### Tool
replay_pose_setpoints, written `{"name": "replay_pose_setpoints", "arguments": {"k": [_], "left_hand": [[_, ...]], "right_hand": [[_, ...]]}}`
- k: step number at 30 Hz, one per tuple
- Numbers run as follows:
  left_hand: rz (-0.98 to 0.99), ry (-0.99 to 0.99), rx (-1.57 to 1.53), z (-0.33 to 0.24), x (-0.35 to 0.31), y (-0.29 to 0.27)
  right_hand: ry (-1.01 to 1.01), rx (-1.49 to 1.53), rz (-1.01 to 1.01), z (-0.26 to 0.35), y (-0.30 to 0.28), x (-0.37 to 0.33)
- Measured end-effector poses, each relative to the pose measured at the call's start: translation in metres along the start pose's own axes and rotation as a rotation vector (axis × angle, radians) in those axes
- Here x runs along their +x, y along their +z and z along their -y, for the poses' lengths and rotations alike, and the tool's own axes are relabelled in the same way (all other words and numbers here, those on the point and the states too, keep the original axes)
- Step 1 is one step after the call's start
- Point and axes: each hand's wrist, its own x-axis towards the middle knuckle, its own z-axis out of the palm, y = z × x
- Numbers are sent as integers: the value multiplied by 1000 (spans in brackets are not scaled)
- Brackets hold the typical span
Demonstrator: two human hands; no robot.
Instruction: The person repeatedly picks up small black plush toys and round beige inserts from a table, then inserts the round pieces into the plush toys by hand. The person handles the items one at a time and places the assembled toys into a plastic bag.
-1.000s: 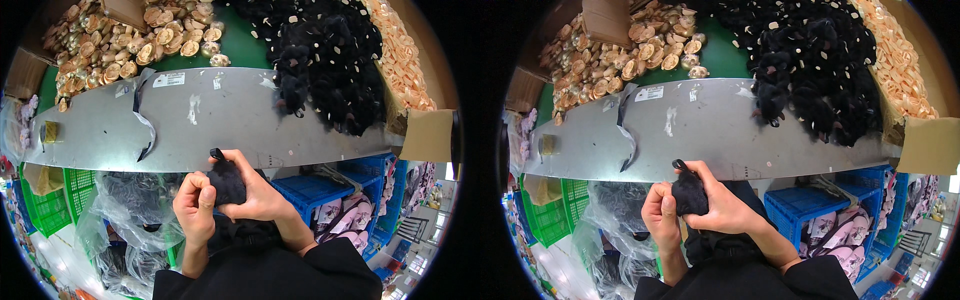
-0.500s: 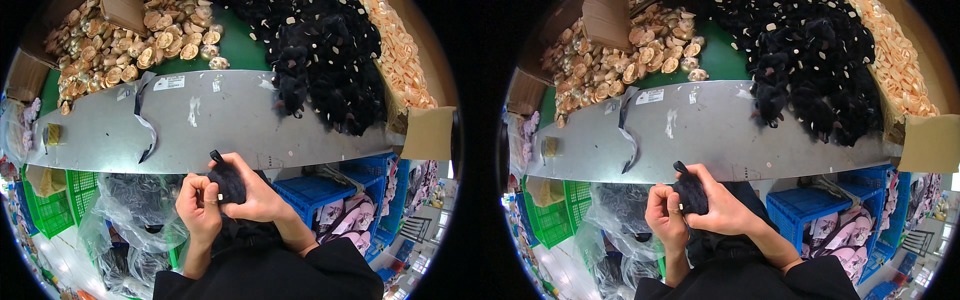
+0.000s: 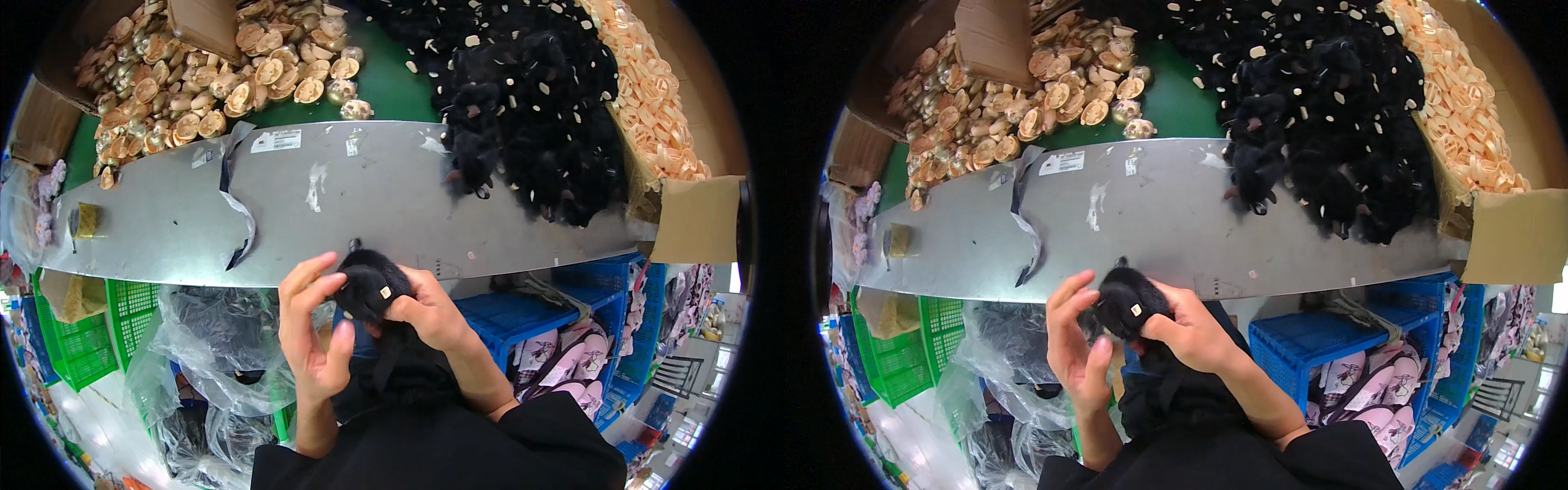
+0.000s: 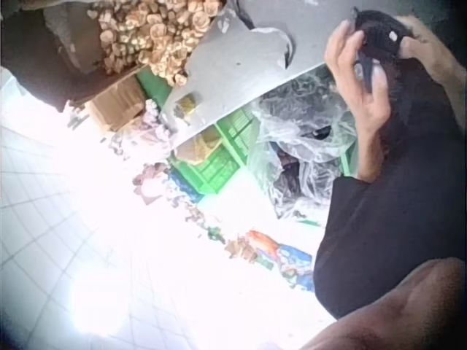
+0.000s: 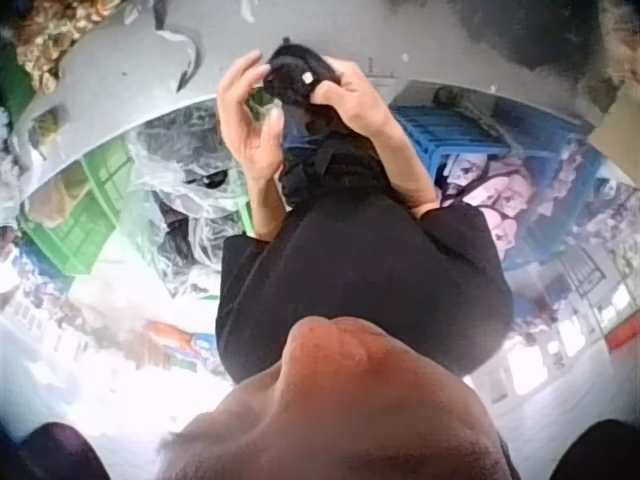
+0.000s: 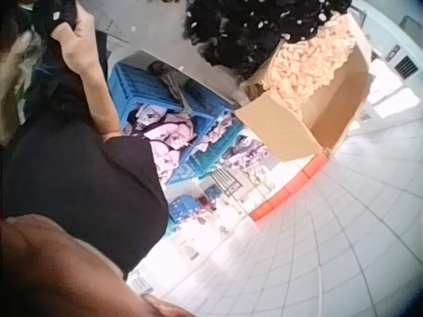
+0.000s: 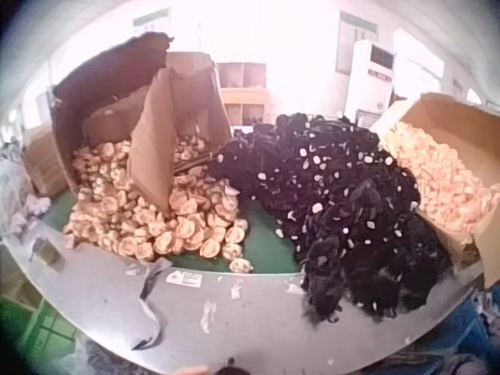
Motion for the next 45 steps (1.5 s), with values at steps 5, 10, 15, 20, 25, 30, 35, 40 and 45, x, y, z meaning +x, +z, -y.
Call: {"name": "replay_pose_setpoints", "arguments": {"k": [5,10,15,20,25,30,35,40,45], "left_hand": [[244,47,-161,3,-4,-5],[234,71,-145,5,-12,3],[-1,-164,-179,0,-20,0],[-113,-315,-173,-10,-9,3],[-100,-158,-134,-3,-16,10],[-182,-231,-226,-5,-22,14],[-244,-232,-185,-5,-22,17],[-181,-228,-133,-5,-19,19],[-214,-301,-157,-5,-17,25]], "right_hand": [[110,32,28,2,-5,-4],[58,46,26,-12,-9,-5],[-296,-196,-214,3,-29,-4],[-622,-926,-602,92,-101,-22],[-522,-1670,-1290,275,-237,-54],[-212,-1884,-1522,334,-403,-73],[-49,-1891,-1530,301,-374,-26],[-274,-2154,-1543,299,-405,-23],[-302,-1898,-1469,313,-427,-23]]}}
